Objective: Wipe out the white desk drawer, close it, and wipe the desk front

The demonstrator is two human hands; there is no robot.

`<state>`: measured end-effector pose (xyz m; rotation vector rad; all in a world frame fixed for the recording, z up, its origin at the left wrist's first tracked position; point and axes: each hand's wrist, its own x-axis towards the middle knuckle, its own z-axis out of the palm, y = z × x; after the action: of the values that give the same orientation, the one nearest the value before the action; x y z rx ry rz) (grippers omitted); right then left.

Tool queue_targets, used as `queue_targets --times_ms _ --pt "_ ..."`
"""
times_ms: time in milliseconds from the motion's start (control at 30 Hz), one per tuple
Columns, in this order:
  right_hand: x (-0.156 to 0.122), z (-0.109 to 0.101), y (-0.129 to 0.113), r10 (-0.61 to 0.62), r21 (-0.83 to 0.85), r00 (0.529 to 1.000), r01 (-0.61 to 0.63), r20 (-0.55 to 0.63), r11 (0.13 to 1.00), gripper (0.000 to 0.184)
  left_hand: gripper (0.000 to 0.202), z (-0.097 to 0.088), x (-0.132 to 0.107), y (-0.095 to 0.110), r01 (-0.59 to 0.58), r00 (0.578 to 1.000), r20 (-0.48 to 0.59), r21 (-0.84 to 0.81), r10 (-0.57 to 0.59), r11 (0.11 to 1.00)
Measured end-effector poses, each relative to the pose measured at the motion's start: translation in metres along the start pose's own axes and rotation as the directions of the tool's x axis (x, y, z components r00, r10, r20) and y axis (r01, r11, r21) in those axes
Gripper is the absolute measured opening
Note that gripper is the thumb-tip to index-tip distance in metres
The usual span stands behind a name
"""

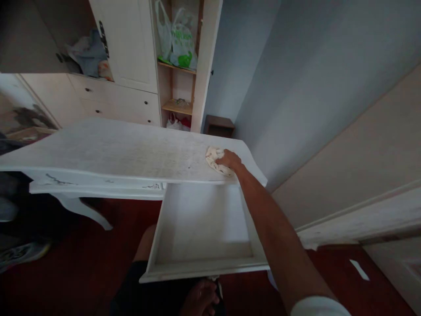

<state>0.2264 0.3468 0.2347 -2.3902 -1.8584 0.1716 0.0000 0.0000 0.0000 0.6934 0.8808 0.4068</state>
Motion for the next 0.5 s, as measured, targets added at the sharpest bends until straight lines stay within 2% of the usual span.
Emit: queue_targets --times_ms 67,133,200,267,333,400,467,500 --pt "-0.01 0.0 -0.007 0.018 -0.016 0.999 -0.019 -0.049 1.0 0.059 0.048 -0.001 -0.001 0.002 0.003 1.0 -0.001 0.001 -0.003 1.0" --pt "-0.026 0.0 -0.011 -0.004 0.042 0.995 0.008 -0.103 0.999 0.054 0.045 -0.002 -0.002 0.003 0.004 1.0 0.013 -0.002 -0.004 1.0" --pt "-0.048 0.001 -0.011 -0.098 0.158 0.983 0.122 -0.152 0.98 0.046 0.044 -0.004 -0.005 0.004 -0.003 1.0 0.02 -0.011 0.003 1.0" --pt "-0.078 0.004 -0.009 -0.224 0.29 0.962 0.262 -0.16 0.92 0.037 0.044 -0.009 -0.008 0.004 -0.009 1.0 0.009 -0.026 0.009 1.0" --pt "-0.112 0.009 -0.004 -0.341 0.409 0.934 0.352 -0.101 0.842 0.031 0.045 -0.017 -0.011 0.007 -0.006 1.0 -0.017 -0.042 0.006 0.999" --pt "-0.144 0.017 0.002 -0.427 0.491 0.904 0.368 0.011 0.79 0.031 0.048 -0.027 -0.013 0.011 -0.004 0.999 -0.052 -0.052 0.002 0.999" --pt "-0.167 0.027 0.012 -0.431 0.508 0.897 0.327 0.097 0.796 0.033 0.052 -0.037 -0.014 0.018 -0.013 0.996 -0.085 -0.05 0.009 0.999" --pt "-0.174 0.033 0.019 -0.39 0.493 0.913 0.287 0.118 0.821 0.034 0.054 -0.042 -0.014 0.021 -0.021 0.996 -0.093 -0.047 0.017 0.999"
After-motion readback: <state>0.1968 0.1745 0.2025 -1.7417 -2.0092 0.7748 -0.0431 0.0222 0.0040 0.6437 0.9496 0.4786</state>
